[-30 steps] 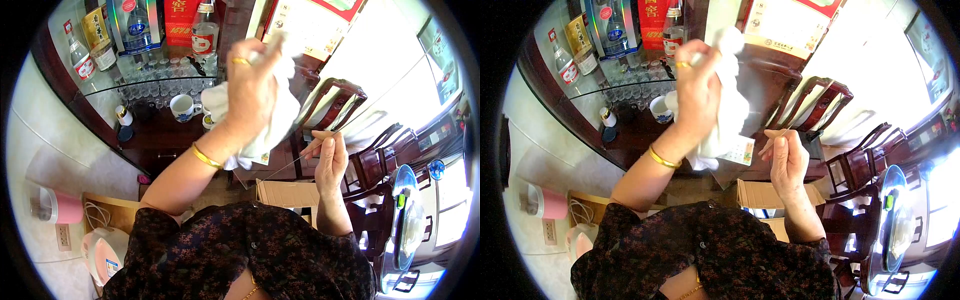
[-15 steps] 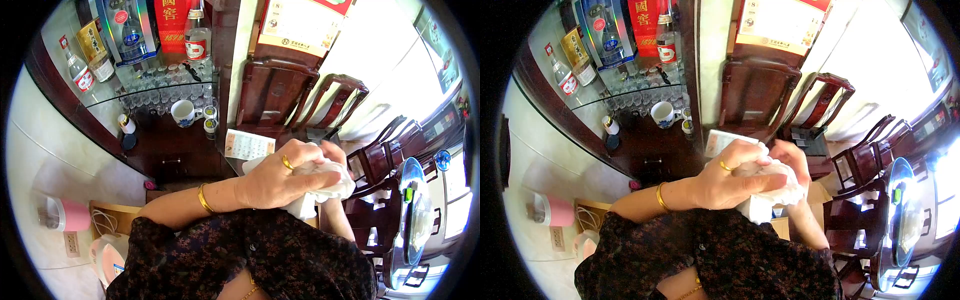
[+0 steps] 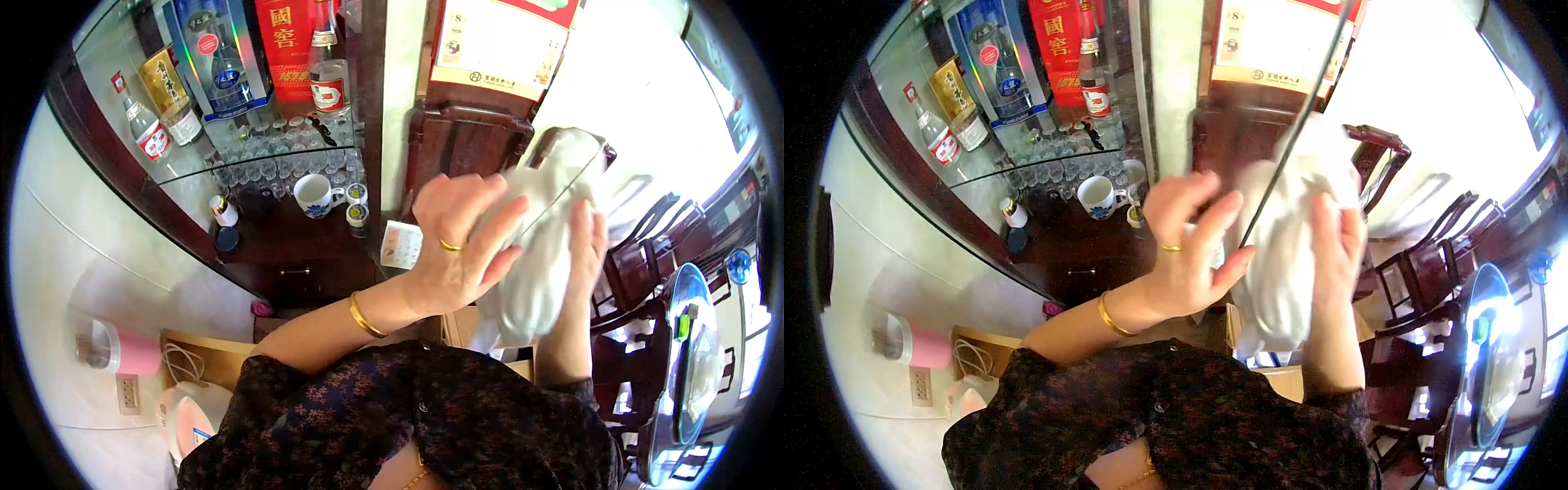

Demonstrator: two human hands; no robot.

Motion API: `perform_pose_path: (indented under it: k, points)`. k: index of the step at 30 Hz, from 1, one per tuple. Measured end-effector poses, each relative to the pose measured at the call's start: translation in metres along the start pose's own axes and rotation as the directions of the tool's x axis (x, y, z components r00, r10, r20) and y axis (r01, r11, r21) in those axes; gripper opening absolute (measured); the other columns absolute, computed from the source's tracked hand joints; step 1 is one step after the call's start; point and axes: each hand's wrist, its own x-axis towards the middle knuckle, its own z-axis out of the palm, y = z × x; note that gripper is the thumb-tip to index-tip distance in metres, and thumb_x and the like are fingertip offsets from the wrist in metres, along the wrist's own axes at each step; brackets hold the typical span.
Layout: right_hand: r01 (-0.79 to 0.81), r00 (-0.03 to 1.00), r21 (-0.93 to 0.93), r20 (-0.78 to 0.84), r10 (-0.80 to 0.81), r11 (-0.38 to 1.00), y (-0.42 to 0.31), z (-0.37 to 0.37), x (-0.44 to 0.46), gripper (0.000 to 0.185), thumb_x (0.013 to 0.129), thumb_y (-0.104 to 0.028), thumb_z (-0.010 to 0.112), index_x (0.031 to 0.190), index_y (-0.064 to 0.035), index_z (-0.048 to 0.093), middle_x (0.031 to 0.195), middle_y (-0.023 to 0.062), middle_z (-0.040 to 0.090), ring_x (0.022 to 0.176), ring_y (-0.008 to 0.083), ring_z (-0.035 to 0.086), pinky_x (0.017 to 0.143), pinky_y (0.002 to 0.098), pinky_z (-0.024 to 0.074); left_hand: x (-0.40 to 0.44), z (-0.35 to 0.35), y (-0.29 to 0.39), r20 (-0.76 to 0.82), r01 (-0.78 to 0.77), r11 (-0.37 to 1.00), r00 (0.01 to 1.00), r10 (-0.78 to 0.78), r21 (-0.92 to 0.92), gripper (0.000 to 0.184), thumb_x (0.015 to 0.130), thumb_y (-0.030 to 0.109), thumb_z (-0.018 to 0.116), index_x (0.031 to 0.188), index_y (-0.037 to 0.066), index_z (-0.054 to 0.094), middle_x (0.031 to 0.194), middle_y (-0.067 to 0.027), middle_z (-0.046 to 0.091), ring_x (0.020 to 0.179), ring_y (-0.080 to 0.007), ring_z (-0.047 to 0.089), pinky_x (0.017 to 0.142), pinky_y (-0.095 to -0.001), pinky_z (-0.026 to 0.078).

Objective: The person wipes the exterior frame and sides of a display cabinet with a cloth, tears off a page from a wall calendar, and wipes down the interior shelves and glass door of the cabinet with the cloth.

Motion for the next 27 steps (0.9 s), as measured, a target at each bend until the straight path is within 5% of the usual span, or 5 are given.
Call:
perform_pose_path:
  k: [4,11,18,22,27]
  points:
    - [0.044,0.932,0.115,0.354,-0.082,0.992,-0.014,0.055,0.018,0.034,0.092,-0.018,0.043,0.12,0.001,0.042,0.112,0.0033,0.048,0.1,0.0086,0.046,0.085,0.0224,0.0371,-0.003,0.006,-0.004,0.006,-0.107,0.99,0.994,0.106,0.097,0.059,0.061,0.013,0.066,0.117,0.003,0.051,0.115,-0.0099,0.044,0.091,-0.0252,0.047,0.074,-0.0388,0.038]
    - [0.033,0.821,-0.001,0.57,-0.027,0.999,0.042,0.065,0.045,0.023,0.09,-0.016,0.047,0.106,-0.0006,0.055,0.109,0.0045,0.048,0.099,0.0128,0.047,0.084,0.0242,0.0376,-0.008,0.011,0.0,-0.041,-0.053,0.992,0.997,0.058,0.114,0.052,0.068,0.015,0.069,0.118,0.01,0.054,0.129,-0.0001,0.035,0.104,-0.0158,0.038,0.086,-0.032,0.031]
    - [-0.186,0.883,-0.19,0.398,0.249,0.964,-0.01,0.061,0.031,0.031,0.09,-0.024,0.041,0.111,-0.003,0.049,0.101,0.0063,0.053,0.091,0.0131,0.051,0.079,0.0235,0.041,-0.005,0.011,0.0,-0.062,-0.081,0.985,0.994,0.091,0.152,0.055,0.062,0.013,0.069,0.114,0.003,0.055,0.122,-0.0066,0.041,0.089,-0.0205,0.048,0.072,-0.0357,0.038]
    - [-0.161,0.916,0.085,0.384,0.117,0.983,-0.017,0.066,0.031,0.034,0.09,-0.025,0.039,0.116,-0.0044,0.046,0.098,0.006,0.055,0.086,0.0122,0.052,0.073,0.0237,0.0434,-0.008,0.012,0.004,-0.05,-0.022,0.984,0.998,0.031,0.178,0.05,0.071,0.017,0.068,0.119,0.01,0.053,0.127,0.0008,0.036,0.105,-0.0141,0.038,0.09,-0.0329,0.028]
    - [-0.143,0.846,-0.095,0.505,0.172,0.985,0.048,0.077,0.008,0.034,0.09,-0.025,0.039,0.115,-0.0038,0.046,0.098,0.0062,0.055,0.085,0.0123,0.052,0.073,0.0239,0.0433,-0.009,0.011,0.0,-0.082,-0.076,0.987,0.993,0.088,0.14,0.055,0.059,0.01,0.068,0.113,0.002,0.056,0.121,-0.0065,0.043,0.089,-0.0195,0.049,0.075,-0.0362,0.036]
